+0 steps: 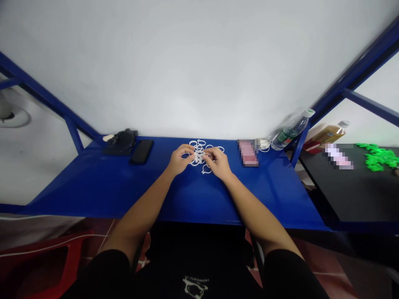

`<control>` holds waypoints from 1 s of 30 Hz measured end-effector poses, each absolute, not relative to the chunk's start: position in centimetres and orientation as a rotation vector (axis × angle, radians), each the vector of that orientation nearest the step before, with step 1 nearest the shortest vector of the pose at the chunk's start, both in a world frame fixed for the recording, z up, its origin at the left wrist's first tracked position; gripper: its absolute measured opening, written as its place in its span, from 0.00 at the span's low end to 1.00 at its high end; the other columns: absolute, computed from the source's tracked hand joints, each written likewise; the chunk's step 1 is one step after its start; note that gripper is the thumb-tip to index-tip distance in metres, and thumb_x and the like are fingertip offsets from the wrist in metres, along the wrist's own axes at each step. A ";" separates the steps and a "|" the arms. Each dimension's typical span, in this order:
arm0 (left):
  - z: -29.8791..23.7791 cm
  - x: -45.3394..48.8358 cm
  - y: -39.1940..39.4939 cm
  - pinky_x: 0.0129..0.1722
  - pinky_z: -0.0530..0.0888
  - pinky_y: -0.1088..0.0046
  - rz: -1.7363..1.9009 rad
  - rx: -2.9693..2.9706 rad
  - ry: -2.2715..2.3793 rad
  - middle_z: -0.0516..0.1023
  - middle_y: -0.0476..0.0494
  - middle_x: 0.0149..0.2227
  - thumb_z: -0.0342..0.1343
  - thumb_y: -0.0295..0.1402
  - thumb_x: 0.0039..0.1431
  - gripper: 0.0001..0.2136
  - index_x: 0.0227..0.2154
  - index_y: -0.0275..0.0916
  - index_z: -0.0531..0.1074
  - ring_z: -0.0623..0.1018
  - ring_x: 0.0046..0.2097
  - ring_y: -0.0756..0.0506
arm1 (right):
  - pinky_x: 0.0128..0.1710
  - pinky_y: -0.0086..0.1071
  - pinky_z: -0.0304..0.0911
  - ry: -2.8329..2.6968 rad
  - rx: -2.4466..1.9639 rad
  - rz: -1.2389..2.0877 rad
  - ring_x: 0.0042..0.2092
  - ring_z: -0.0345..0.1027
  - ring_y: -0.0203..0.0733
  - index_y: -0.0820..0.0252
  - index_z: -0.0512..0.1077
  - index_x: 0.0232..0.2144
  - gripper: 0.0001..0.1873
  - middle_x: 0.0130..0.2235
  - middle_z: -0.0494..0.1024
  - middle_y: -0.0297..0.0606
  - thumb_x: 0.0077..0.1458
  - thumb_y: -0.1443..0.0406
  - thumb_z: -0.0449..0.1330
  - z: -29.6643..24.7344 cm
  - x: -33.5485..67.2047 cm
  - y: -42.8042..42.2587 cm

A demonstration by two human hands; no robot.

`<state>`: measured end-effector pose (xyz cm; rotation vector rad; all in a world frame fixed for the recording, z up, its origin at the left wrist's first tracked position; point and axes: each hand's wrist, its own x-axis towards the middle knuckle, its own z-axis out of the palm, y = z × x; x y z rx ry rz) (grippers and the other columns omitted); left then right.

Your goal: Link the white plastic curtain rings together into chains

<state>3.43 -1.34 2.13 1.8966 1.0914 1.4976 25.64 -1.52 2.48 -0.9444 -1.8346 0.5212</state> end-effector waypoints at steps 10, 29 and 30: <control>3.4 0.4 -2.0 0.33 0.73 0.74 0.744 2.058 1.203 0.81 0.50 0.29 0.58 0.28 0.52 0.04 0.30 0.39 0.78 0.78 0.31 0.49 | 0.40 0.31 0.63 -2.679 -1.019 0.571 0.39 0.76 0.41 0.54 0.82 0.42 0.09 0.41 0.85 0.37 0.60 0.69 0.66 2.7 27.1 -1.4; 2.0 3.9 -2.6 0.41 0.76 0.69 1.098 2.424 1.147 0.85 0.48 0.34 0.65 0.36 0.64 0.05 0.35 0.42 0.82 0.82 0.36 0.47 | 0.30 0.28 0.61 -2.065 -0.914 0.788 0.28 0.67 0.34 0.58 0.83 0.40 0.09 0.34 0.84 0.36 0.62 0.60 0.66 3.3 26.6 -1.6; 1.9 3.9 -2.5 0.42 0.77 0.69 1.158 2.443 1.126 0.86 0.47 0.35 0.64 0.37 0.66 0.06 0.35 0.42 0.82 0.83 0.37 0.47 | 0.30 0.29 0.61 -2.035 -0.909 0.791 0.27 0.67 0.34 0.58 0.84 0.39 0.10 0.34 0.84 0.37 0.62 0.59 0.66 3.4 26.6 -1.7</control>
